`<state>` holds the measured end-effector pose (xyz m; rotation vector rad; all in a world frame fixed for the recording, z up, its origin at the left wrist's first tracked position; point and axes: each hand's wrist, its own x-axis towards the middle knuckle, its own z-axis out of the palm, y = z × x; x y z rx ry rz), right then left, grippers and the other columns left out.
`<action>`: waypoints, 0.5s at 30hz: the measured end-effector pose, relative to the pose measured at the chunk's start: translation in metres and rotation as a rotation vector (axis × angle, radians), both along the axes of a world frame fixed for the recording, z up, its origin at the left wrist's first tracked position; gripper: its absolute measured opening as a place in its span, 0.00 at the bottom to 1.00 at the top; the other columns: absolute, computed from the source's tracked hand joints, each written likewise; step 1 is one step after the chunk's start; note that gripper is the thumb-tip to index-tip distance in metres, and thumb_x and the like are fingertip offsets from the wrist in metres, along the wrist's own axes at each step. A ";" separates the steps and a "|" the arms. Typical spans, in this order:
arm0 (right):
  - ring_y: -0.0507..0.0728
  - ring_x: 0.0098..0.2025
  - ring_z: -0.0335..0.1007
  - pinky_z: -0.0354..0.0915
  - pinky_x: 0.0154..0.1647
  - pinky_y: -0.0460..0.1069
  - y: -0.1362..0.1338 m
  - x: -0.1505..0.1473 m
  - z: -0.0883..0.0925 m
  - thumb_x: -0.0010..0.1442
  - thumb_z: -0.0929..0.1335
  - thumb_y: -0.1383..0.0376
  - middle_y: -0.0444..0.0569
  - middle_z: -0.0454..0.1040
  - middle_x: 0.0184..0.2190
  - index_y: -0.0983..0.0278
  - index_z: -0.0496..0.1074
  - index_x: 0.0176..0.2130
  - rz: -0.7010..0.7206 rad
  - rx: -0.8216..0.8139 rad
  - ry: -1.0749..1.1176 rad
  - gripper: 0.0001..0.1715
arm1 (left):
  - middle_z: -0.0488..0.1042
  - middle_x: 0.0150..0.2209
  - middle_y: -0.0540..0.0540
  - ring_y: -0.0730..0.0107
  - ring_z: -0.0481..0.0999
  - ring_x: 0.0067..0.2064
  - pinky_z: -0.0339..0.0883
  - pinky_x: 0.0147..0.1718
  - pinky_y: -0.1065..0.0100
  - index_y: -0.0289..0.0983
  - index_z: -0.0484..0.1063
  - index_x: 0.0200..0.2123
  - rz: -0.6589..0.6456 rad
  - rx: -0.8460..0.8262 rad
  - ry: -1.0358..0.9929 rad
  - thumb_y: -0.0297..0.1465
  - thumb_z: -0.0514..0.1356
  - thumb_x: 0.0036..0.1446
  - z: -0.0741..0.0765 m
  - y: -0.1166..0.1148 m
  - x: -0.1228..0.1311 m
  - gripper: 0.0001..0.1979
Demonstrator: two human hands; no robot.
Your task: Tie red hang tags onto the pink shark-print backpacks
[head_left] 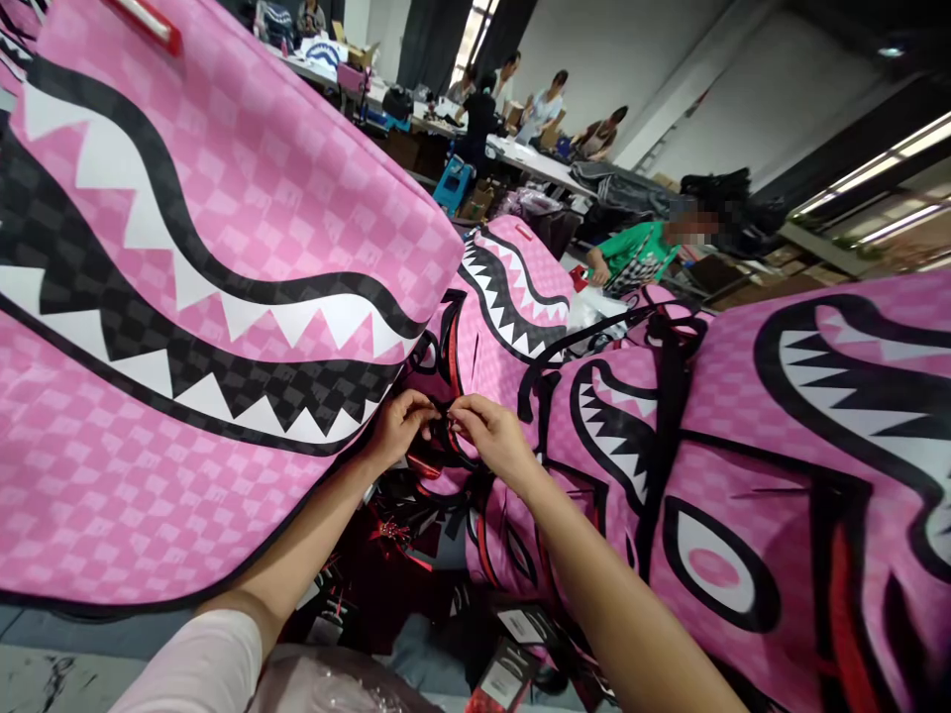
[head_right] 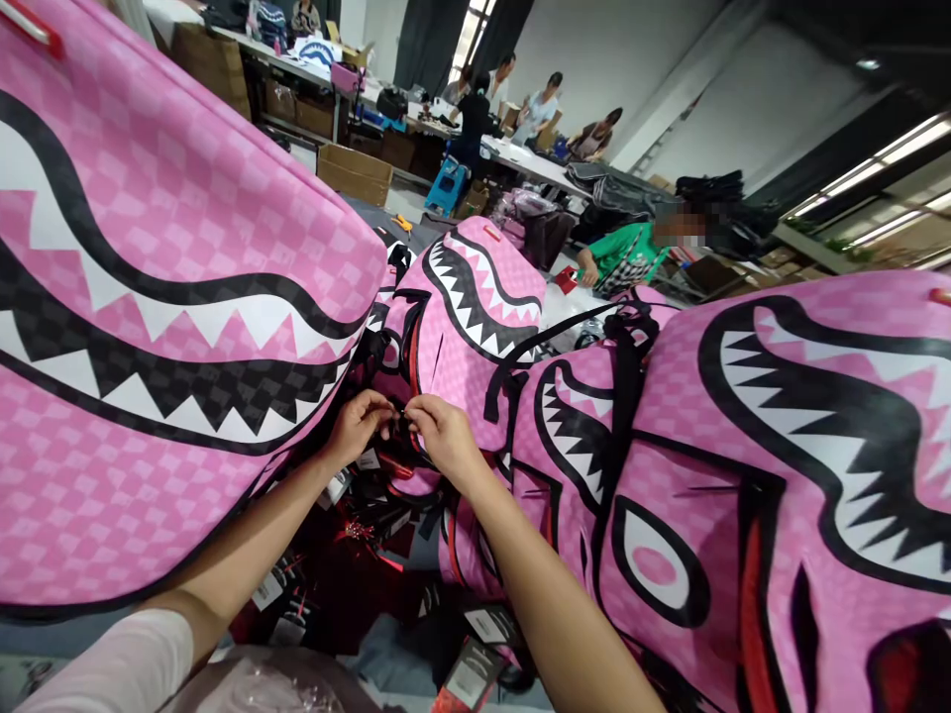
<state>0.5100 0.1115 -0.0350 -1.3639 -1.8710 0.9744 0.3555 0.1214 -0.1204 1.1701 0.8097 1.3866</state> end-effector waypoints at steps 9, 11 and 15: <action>0.56 0.36 0.69 0.63 0.40 0.49 0.001 -0.002 0.004 0.63 0.61 0.67 0.49 0.73 0.33 0.62 0.71 0.35 0.161 0.306 -0.438 0.10 | 0.75 0.25 0.51 0.77 0.69 0.24 0.62 0.25 0.75 0.35 0.77 0.31 0.002 0.132 0.225 0.37 0.62 0.57 0.000 0.001 -0.012 0.11; 0.56 0.36 0.69 0.62 0.39 0.49 0.000 -0.002 0.003 0.64 0.60 0.68 0.49 0.71 0.32 0.62 0.70 0.36 0.185 0.312 -0.492 0.11 | 0.76 0.29 0.48 0.75 0.72 0.28 0.64 0.29 0.73 0.36 0.78 0.32 0.031 0.244 0.328 0.36 0.61 0.59 0.000 -0.001 -0.016 0.10; 0.55 0.34 0.66 0.60 0.36 0.47 -0.003 -0.003 0.005 0.65 0.60 0.69 0.48 0.68 0.30 0.62 0.70 0.34 0.215 0.315 -0.617 0.12 | 0.77 0.32 0.46 0.71 0.75 0.34 0.65 0.35 0.72 0.37 0.79 0.36 0.036 0.348 0.433 0.36 0.58 0.62 0.001 -0.005 -0.017 0.11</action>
